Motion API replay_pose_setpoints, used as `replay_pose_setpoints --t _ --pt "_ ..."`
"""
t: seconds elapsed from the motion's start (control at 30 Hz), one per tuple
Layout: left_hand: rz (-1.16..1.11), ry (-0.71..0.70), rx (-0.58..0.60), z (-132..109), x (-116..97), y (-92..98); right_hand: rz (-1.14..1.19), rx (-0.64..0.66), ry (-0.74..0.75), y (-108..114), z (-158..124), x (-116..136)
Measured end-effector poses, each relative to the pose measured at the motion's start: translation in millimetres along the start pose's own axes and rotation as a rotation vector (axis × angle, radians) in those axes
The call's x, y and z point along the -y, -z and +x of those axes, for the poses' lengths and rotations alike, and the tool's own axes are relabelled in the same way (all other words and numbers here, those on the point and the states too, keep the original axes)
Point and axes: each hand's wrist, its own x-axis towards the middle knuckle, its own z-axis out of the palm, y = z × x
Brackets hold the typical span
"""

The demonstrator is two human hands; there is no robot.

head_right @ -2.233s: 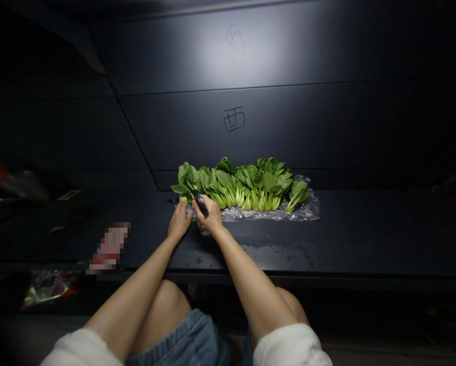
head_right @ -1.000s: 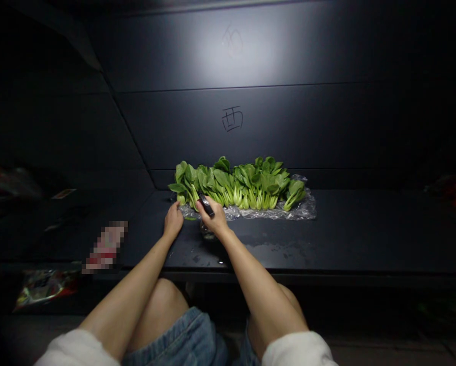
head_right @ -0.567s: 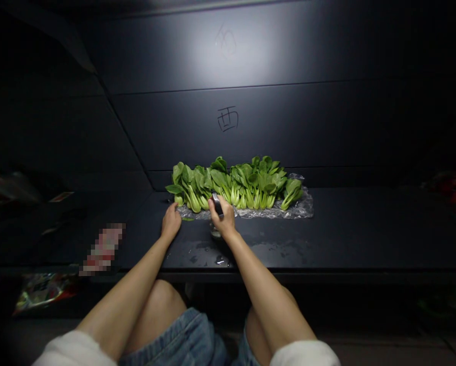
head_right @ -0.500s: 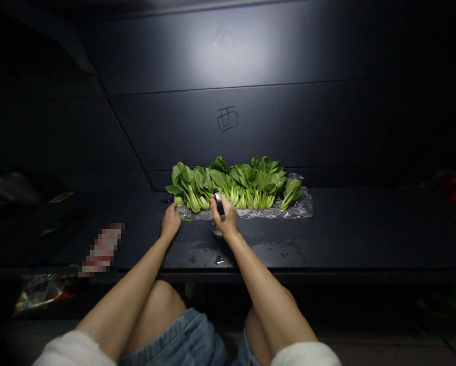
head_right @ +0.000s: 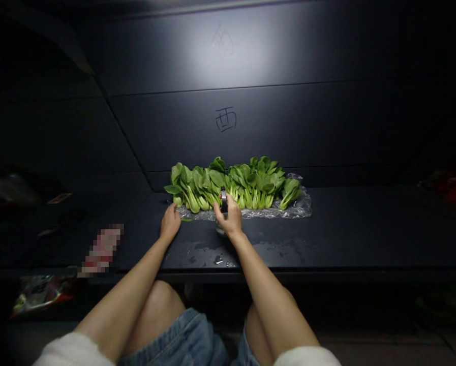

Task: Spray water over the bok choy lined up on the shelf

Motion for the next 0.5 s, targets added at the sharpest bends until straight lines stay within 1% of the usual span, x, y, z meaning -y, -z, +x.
replay_pose_setpoints --t 0.17,0.5 --pt "0.003 -0.007 0.006 -1.2 -1.1 1.1 -0.015 0.059 -0.010 1.8 0.5 -3.5" --pt "-0.015 -0.010 -0.010 -2.4 0.3 -0.2 -0.046 0.117 -0.015 4.5 -4.2 3.4"
